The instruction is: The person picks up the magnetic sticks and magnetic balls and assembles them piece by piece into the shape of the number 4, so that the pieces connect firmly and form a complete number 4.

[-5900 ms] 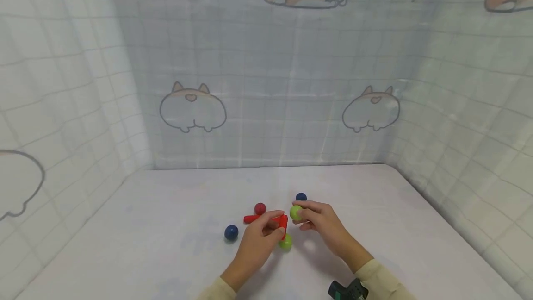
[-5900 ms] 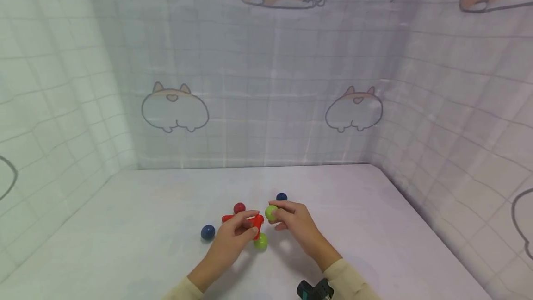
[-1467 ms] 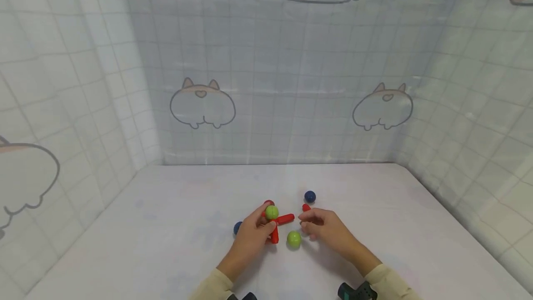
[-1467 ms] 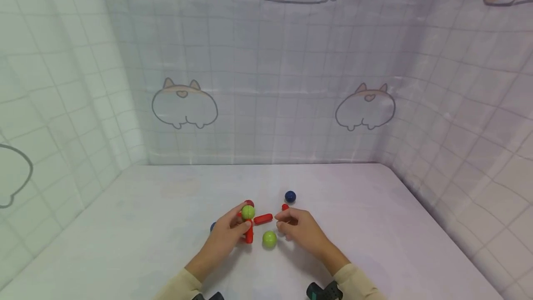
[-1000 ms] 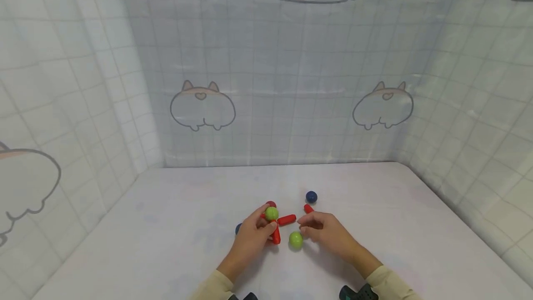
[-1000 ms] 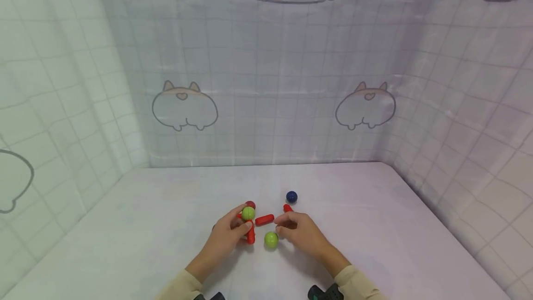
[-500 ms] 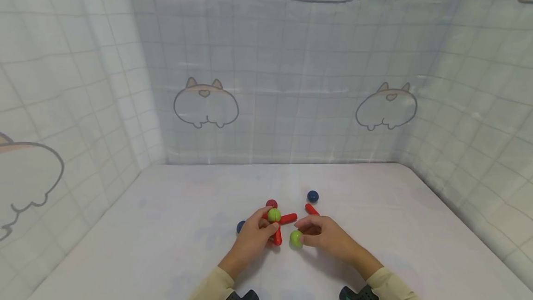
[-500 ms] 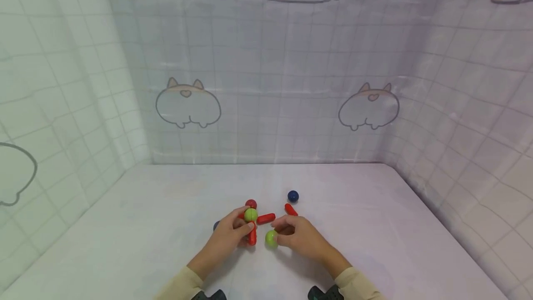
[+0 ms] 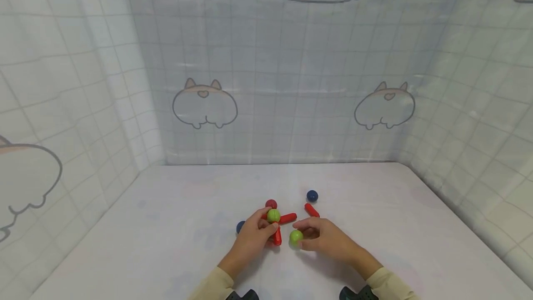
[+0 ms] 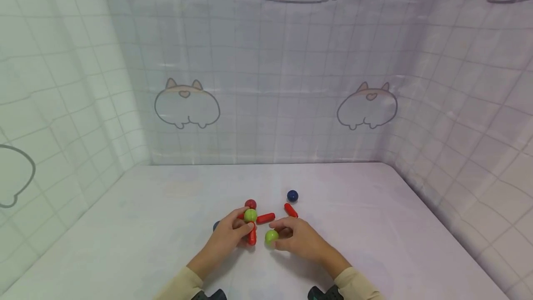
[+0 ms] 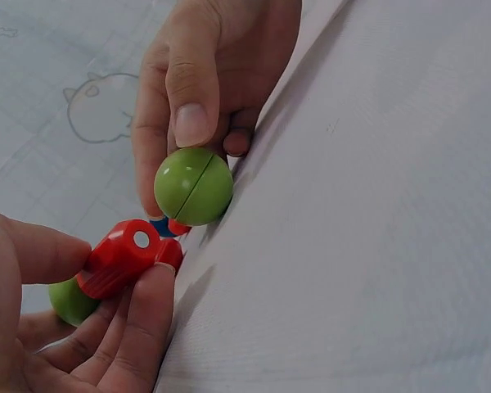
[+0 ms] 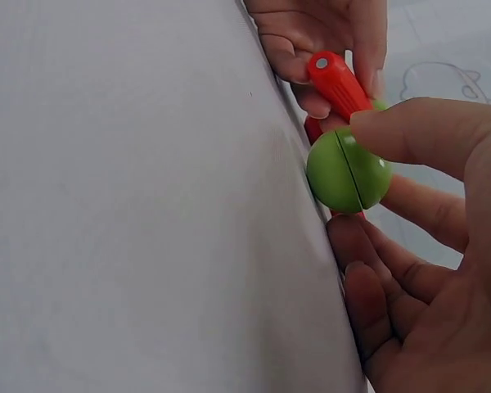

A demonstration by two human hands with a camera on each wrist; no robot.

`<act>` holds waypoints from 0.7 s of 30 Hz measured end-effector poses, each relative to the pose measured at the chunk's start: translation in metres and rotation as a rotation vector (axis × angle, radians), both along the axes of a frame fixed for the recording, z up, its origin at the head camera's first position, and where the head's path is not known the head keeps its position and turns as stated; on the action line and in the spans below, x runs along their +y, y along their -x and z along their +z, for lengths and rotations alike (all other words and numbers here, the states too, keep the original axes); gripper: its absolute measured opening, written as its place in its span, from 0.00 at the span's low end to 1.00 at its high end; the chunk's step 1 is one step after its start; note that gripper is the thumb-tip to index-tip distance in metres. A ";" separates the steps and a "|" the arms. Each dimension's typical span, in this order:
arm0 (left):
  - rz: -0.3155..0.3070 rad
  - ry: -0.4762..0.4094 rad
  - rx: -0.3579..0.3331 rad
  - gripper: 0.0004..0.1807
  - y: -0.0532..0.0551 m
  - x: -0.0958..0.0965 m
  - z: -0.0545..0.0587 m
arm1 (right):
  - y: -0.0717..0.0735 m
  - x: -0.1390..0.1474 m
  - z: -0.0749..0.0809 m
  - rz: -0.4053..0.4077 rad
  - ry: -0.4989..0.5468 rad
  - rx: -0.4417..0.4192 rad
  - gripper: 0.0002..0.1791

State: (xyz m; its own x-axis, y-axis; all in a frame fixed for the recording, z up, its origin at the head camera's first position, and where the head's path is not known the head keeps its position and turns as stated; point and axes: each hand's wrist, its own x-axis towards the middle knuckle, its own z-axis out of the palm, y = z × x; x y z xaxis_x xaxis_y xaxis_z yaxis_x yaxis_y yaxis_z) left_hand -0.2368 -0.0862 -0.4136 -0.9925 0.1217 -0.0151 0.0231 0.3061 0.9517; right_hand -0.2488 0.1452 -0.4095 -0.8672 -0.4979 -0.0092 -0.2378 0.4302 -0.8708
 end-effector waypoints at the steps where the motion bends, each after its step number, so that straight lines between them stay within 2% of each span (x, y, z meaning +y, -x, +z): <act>1: -0.003 -0.003 0.000 0.34 0.000 0.000 0.000 | 0.000 0.000 0.000 0.000 -0.007 0.004 0.23; 15: 0.022 0.040 -0.033 0.35 0.002 0.000 0.003 | 0.001 -0.004 0.000 -0.007 -0.085 0.090 0.22; 21: 0.043 0.045 -0.049 0.34 0.002 0.001 0.003 | 0.001 -0.004 -0.001 -0.012 -0.085 0.058 0.19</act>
